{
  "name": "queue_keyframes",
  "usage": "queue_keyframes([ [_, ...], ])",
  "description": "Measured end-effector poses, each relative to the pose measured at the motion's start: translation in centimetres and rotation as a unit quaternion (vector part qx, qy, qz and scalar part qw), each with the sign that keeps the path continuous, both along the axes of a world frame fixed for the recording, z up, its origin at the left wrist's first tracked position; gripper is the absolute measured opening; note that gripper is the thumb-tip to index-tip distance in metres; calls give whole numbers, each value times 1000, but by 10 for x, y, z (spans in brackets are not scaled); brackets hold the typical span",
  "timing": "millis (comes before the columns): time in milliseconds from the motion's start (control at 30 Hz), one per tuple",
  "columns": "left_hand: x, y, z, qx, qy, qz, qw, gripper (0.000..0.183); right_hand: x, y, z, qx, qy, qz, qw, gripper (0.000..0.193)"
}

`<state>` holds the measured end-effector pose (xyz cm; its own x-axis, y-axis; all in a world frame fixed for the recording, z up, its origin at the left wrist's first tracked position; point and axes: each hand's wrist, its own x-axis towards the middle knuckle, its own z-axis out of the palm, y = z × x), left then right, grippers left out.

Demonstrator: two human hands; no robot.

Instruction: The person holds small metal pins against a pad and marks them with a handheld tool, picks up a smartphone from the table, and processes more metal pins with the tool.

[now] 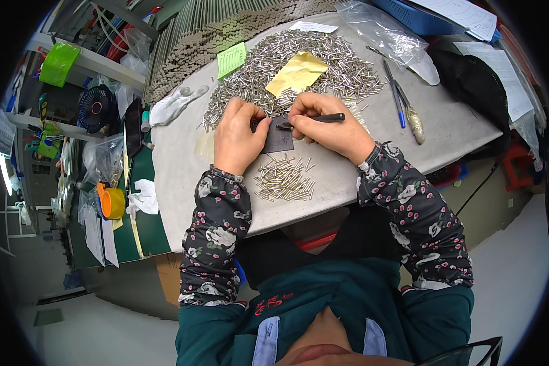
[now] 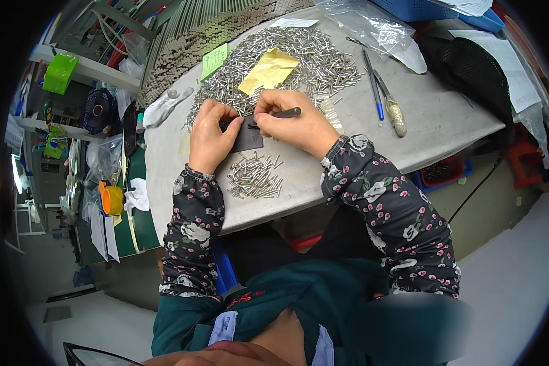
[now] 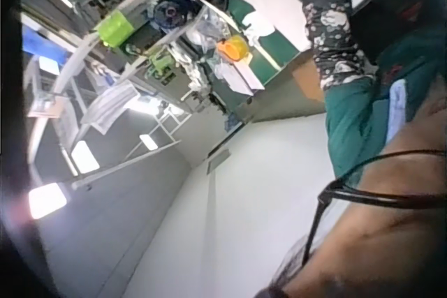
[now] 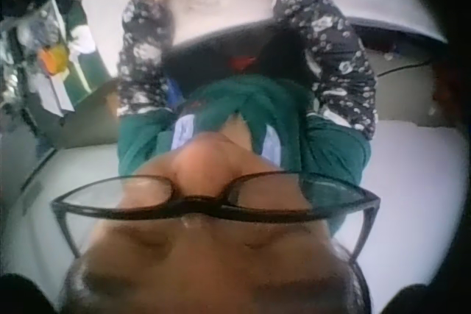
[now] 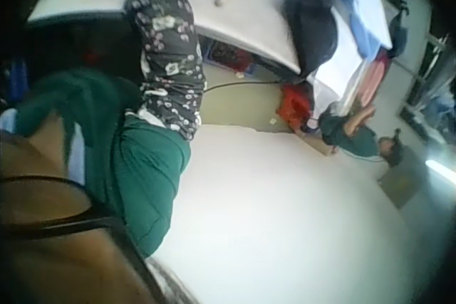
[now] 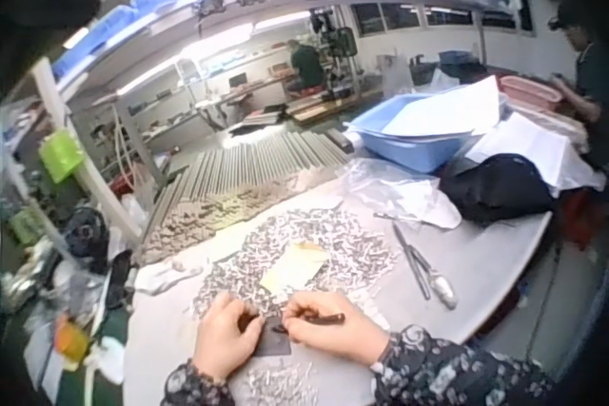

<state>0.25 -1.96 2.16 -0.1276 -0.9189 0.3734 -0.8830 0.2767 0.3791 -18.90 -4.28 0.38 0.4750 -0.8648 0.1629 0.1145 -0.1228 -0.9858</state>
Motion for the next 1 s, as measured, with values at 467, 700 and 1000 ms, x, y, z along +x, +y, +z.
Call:
queue_keyframes([
  [467,7,8,2,50,24,-80,995,7,-1,-1,-12,-16,-20,-5,1000,15],
  [700,4,9,3,54,47,-92,993,8,-2,0,-7,-3,-11,-24,1000,15],
  [1000,4,11,3,46,31,-124,991,9,-1,-2,-13,-17,-10,-19,1000,14],
])
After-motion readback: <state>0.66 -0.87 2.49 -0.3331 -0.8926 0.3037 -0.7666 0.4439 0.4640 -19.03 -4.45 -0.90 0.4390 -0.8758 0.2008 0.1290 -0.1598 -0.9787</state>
